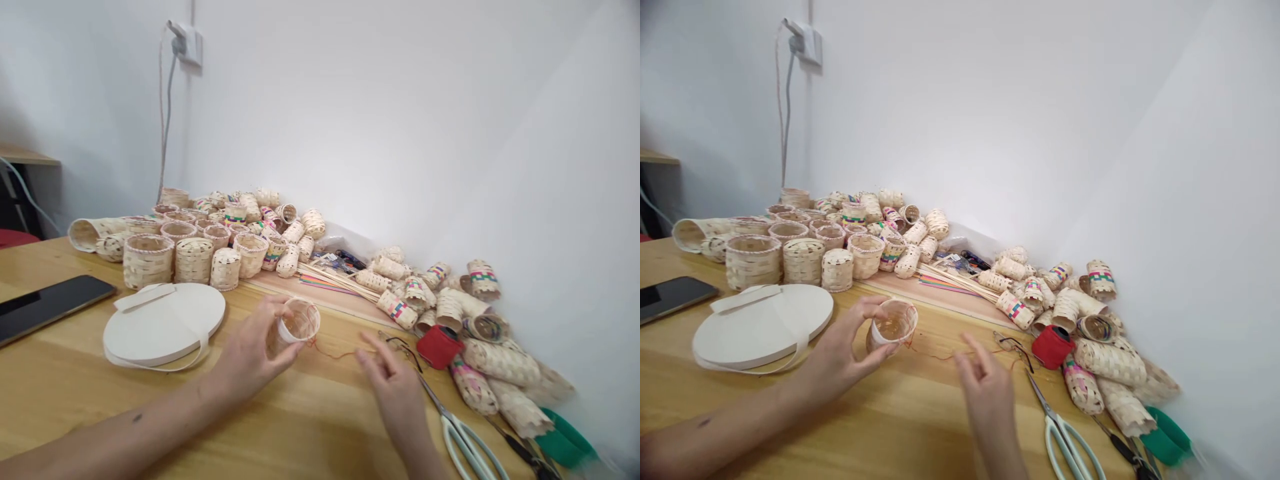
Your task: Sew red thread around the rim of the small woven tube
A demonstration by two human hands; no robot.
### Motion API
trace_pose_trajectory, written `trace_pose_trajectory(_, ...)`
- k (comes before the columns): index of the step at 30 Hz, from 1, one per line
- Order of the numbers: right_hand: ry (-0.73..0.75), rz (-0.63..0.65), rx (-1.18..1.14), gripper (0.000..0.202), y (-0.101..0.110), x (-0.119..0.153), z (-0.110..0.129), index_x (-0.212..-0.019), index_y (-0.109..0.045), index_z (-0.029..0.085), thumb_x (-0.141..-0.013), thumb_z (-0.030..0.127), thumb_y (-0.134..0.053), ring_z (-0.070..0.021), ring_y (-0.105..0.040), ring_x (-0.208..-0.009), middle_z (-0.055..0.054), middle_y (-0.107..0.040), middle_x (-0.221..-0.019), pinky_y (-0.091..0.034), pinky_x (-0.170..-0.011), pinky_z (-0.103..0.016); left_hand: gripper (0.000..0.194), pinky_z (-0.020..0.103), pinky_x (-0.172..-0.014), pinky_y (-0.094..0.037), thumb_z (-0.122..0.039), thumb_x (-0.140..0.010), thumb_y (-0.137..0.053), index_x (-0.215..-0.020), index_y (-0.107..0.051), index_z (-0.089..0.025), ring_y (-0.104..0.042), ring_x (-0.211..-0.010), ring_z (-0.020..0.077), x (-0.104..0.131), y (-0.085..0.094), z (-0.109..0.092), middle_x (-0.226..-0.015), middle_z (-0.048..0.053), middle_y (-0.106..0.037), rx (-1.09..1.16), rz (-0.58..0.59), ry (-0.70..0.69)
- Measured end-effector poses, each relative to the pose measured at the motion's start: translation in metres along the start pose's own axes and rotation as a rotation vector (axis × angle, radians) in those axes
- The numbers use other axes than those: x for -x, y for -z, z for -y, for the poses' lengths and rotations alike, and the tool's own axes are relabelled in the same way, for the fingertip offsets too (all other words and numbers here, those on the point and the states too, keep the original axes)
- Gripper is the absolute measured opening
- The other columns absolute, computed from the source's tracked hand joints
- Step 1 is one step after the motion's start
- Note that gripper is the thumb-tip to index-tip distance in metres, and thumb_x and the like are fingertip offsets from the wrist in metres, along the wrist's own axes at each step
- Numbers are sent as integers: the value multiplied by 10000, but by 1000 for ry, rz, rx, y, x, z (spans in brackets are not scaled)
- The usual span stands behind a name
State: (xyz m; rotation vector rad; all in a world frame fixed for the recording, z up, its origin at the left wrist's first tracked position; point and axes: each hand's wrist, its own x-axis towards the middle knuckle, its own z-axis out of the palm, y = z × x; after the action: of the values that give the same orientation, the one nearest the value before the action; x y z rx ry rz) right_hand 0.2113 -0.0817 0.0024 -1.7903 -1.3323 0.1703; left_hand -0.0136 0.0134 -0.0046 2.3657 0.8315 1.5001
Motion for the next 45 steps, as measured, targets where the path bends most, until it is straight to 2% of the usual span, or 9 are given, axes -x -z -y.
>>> trace_pose_trajectory(5, 93, 269, -221, 366, -38, 22, 25, -1088, -667, 162, -784, 358, -613, -102, -304, -465, 84, -263, -517, -249, -468, -213, 294, 392, -866, -488, -240, -767, -618, -1007, -449, -214, -563, -1090, 255, 7, -3, -9, -1139, 116, -586, 21, 29, -91)
trace_pose_trajectory(11, 5, 284, -347, 240, -42, 21, 20, -652, -611, 160, -762, 374, -615, -84, -259, -471, 79, -294, -503, -219, -455, -209, 277, 405, -882, -477, -259, -765, -610, -993, -458, -221, -550, -1111, 265, 7, -4, -8, -1143, 113, -588, 21, 41, -54)
trace_pose_trajectory(14, -17, 174, -372, 329, -26, 14, 16, -589, -552, 172, -772, 445, -574, -99, -319, -490, 54, -374, -512, -260, -472, -211, 252, 391, -859, -478, -279, -775, -594, -987, -478, -207, -575, -1049, 254, 0, 1, -3, -1094, 91, -606, 0, 23, 49)
trace_pose_trajectory(18, -154, -198, -124, 349, 19, -8, -5, -583, -559, 198, -755, 501, -541, -140, -371, -501, 35, -404, -481, -286, -497, -236, 246, 354, -773, -495, -329, -783, -587, -976, -504, -200, -609, -884, 222, -8, 7, 3, -974, 52, -623, -41, 6, 232)
trace_pose_trajectory(22, -214, -395, 203, 320, 39, -19, -17, -773, -700, 221, -715, 509, -573, -193, -446, -549, 0, -497, -526, -314, -525, -274, 285, 374, -837, -477, -307, -774, -607, -1012, -489, -203, -584, -985, 237, -6, 5, 5, -1059, 74, -604, -33, 27, 144)
trace_pose_trajectory(25, -111, -232, 29, 462, 22, -9, -4, -990, -709, 190, -724, 543, -575, -156, -385, -485, 44, -368, -497, -298, -480, -257, 276, 402, -896, -459, -264, -765, -611, -1000, -477, -206, -547, -1087, 255, -1, 2, 2, -1120, 95, -591, -16, 32, 42)
trace_pose_trajectory(32, -43, 214, -367, 414, -22, 14, 20, -925, -706, 145, -784, 508, -568, -106, -326, -479, 60, -324, -537, -275, -457, -217, 241, 355, -829, -492, -246, -755, -617, -977, -526, -222, -595, -1013, 241, 5, 4, -14, -1156, 112, -595, -98, 75, -253)
trace_pose_trajectory(37, -16, 280, -363, 395, -23, 14, 16, -803, -675, 154, -810, 523, -536, -101, -312, -492, 49, -374, -550, -264, -454, -215, 216, 359, -834, -470, -180, -786, -566, -990, -521, -234, -578, -992, 225, 5, 1, -17, -1143, 98, -587, -125, 151, -428)
trace_pose_trajectory(45, 68, 252, -183, 346, -21, 18, 23, -628, -538, 171, -849, 437, -515, -88, -302, -471, 61, -344, -519, -232, -447, -213, 253, 384, -895, -420, -157, -810, -546, -1053, -516, -217, -537, -1012, 219, 4, 0, -20, -1141, 95, -577, -129, 250, -489)
